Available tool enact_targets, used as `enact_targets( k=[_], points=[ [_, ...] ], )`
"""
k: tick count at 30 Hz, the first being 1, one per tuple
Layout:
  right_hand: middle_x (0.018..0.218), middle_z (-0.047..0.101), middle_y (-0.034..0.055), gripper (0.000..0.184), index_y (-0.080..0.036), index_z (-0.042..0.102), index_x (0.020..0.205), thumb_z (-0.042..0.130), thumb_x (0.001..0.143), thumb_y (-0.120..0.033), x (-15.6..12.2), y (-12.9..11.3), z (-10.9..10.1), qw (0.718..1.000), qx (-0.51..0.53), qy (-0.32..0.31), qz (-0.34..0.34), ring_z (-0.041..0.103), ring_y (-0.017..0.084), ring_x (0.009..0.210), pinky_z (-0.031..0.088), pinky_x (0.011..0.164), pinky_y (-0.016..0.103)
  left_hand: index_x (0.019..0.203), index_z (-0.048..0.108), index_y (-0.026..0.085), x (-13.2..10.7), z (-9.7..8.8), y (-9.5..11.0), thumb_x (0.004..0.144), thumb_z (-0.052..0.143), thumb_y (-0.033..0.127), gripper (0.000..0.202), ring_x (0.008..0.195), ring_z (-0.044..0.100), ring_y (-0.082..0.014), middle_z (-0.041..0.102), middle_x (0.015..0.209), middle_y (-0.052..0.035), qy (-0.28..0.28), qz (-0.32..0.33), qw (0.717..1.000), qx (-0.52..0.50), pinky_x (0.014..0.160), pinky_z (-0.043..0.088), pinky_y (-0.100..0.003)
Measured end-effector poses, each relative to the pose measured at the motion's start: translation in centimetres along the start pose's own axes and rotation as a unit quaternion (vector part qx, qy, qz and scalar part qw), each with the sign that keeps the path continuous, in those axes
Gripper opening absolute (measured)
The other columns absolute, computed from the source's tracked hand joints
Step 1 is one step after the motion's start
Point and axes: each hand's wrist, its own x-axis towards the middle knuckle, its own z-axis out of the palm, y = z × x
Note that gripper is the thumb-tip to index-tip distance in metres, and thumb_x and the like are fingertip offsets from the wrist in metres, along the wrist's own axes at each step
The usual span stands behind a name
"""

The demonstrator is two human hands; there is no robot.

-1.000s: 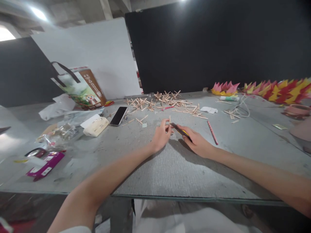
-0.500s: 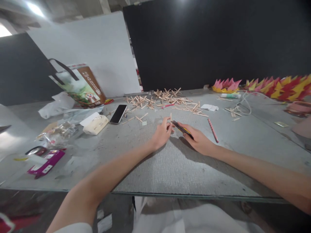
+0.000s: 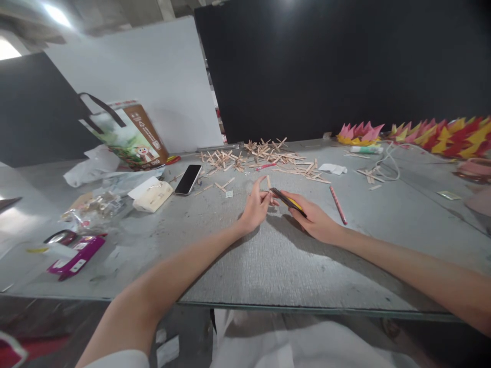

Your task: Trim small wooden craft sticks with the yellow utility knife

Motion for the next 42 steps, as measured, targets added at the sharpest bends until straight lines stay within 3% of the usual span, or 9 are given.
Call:
enact_targets(
  k=[2,6,10,17,23,35,38,42],
  points=[
    [0.161,0.052,0.0079,0.058,-0.036,0.033,0.166,0.04,0.109,-0.03,0.0,-0.1,0.0,1.0,-0.003,-0.004,-0.004,0.053,0.028,0.146,0.043,0.122,0.056,0.162,0.026,0.025,-0.1,0.0,0.2,0.104,0.055,0.038,0.066,0.078,0.077,-0.017,0.074,0.083,0.0011,0.003,0.013,1.0,0.001,0.084,0.063,-0.036],
    [0.155,0.056,0.0102,0.059,-0.035,0.031,0.167,0.041,0.109,-0.032,0.0,-0.5,-0.1,1.0,-0.006,-0.019,-0.011,0.056,0.029,0.14,0.045,0.118,0.055,0.162,0.033,0.026,-0.2,0.0,0.4,0.105,0.053,0.038,0.061,0.082,0.078,-0.0175,0.074,0.082,0.0008,-0.003,0.016,1.0,0.006,0.086,0.064,-0.036],
    [0.138,0.063,0.0123,0.061,-0.036,0.028,0.169,0.04,0.109,-0.036,0.0,-0.7,-0.3,0.999,-0.016,-0.032,-0.002,0.067,0.029,0.114,0.055,0.105,0.053,0.162,0.033,0.023,-0.1,0.0,0.3,0.105,0.055,0.041,0.063,0.084,0.078,-0.0191,0.077,0.086,-0.0026,0.006,0.008,1.0,0.006,0.088,0.064,-0.038],
    [0.109,0.06,0.0096,0.063,-0.034,0.029,0.17,0.043,0.109,-0.038,-0.1,-1.0,-0.4,0.999,-0.034,-0.038,0.002,0.063,0.025,0.086,0.059,0.087,0.045,0.161,0.032,0.023,-0.1,0.2,0.4,0.103,0.062,0.041,0.068,0.081,0.078,-0.0186,0.078,0.087,-0.0027,0.02,0.002,1.0,-0.013,0.084,0.063,-0.036],
    [0.108,0.06,0.0091,0.059,-0.035,0.032,0.169,0.038,0.111,-0.04,-0.1,-0.8,-0.5,0.999,-0.025,-0.039,0.004,0.062,0.025,0.087,0.057,0.087,0.043,0.16,0.032,0.022,-0.1,0.2,0.3,0.099,0.062,0.029,0.068,0.081,0.078,-0.018,0.077,0.09,-0.0026,0.018,0.001,1.0,-0.005,0.084,0.063,-0.035],
    [0.098,0.064,0.0066,0.055,-0.032,0.045,0.164,0.038,0.111,-0.044,0.0,-0.5,-1.0,0.999,-0.012,-0.015,0.03,0.058,0.02,0.072,0.053,0.071,0.035,0.16,0.035,0.025,-0.3,0.1,0.5,0.105,0.052,0.033,0.059,0.079,0.073,-0.0157,0.069,0.084,0.0005,0.007,0.035,0.997,0.061,0.082,0.058,-0.031],
    [0.099,0.064,0.0062,0.055,-0.032,0.045,0.164,0.038,0.111,-0.045,-0.1,-0.6,-1.1,0.998,0.029,-0.025,0.056,0.057,0.017,0.066,0.052,0.063,0.032,0.161,0.033,0.024,-0.2,0.0,0.4,0.106,0.051,0.035,0.059,0.075,0.069,-0.0137,0.068,0.084,0.0009,-0.004,0.035,0.998,0.046,0.08,0.057,-0.03],
    [0.103,0.063,0.0054,0.054,-0.036,0.043,0.165,0.038,0.112,-0.045,-0.3,-0.7,-1.3,0.989,0.104,-0.048,0.09,0.053,0.011,0.055,0.049,0.055,0.028,0.159,0.033,0.023,0.1,-0.2,0.1,0.104,0.051,0.026,0.059,0.067,0.064,-0.011,0.064,0.078,0.0036,-0.022,0.021,0.999,0.022,0.072,0.053,-0.027]
  ],
)
